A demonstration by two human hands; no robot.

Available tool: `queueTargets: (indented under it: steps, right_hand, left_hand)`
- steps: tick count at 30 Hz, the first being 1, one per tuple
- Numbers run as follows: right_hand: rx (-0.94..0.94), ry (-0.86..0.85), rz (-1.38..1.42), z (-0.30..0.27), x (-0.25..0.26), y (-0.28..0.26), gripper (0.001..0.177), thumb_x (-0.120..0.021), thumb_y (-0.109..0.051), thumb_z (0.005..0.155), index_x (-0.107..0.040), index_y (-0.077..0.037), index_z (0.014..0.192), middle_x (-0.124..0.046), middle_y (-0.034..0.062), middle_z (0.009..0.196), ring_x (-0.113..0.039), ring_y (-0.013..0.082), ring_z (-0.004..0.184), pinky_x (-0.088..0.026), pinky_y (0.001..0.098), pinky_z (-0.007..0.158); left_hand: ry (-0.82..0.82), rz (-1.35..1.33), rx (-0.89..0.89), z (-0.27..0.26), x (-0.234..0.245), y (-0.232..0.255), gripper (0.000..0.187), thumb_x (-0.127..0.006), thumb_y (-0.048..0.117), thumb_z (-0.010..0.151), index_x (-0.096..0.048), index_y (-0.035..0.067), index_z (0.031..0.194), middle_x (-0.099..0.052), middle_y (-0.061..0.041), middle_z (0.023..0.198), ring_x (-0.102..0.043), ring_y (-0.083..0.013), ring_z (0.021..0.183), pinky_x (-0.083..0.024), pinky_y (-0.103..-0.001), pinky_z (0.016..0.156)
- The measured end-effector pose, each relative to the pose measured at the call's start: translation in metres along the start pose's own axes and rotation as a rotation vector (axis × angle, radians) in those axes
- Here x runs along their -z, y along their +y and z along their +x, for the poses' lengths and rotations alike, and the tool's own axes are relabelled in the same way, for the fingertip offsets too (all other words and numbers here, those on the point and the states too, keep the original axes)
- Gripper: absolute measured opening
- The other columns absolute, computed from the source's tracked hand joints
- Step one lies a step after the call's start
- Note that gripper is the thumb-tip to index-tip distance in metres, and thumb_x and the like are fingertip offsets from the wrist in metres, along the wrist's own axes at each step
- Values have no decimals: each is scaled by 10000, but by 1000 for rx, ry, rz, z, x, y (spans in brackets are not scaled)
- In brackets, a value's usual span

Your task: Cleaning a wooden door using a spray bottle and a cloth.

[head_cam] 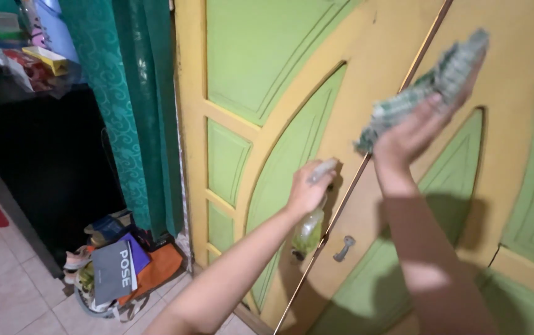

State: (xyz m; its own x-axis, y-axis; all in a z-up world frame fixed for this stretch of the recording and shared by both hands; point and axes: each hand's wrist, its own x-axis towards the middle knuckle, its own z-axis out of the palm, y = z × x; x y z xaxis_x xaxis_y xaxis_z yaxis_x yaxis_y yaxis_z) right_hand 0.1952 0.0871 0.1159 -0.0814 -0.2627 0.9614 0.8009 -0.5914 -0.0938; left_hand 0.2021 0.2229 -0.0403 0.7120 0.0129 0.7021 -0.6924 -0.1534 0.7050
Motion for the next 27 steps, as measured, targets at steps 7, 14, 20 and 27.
queueTargets:
  steps: [7,14,20,27]
  right_hand:
    - [196,-795,-772,22,-47,1,663,-263,-535,1099,-211,-193,1664,-187,105,1734,-126,337,1592,-41,632,1250]
    - [680,-1181,-815,-83,-52,112,644,-340,-368,1053,-231,-163,1654,-244,67,1708,-226,310,1548,-130,542,1263]
    - [511,-1021,-908,13,-47,27,673,-377,-474,1050,-232,-257,1669,-71,92,1744,-72,321,1603,-34,598,1266]
    - [832,-1140,-1390,-33,-45,38,693,-307,-408,1077,-177,-118,1693,-213,174,1676,-173,381,1549,-23,584,1239]
  left_hand:
    - [-104,-119,139,-23,-15,-20,302,-627,226,905,-752,108,1154,-705,-91,1107,-672,-239,1030,-513,-337,929]
    - [-249,-293,8,-31,-21,-56,323,-645,92,837,-750,33,1136,-592,-101,1233,-582,-247,1180,-465,-337,1033]
    - [-258,-516,137,-33,-27,-71,325,-620,39,845,-745,5,1143,-559,-65,1246,-589,-226,1188,-469,-329,1048]
    - [-253,-592,186,-31,-25,-75,339,-582,23,868,-723,-18,1174,-573,-54,1271,-610,-218,1200,-464,-311,1090]
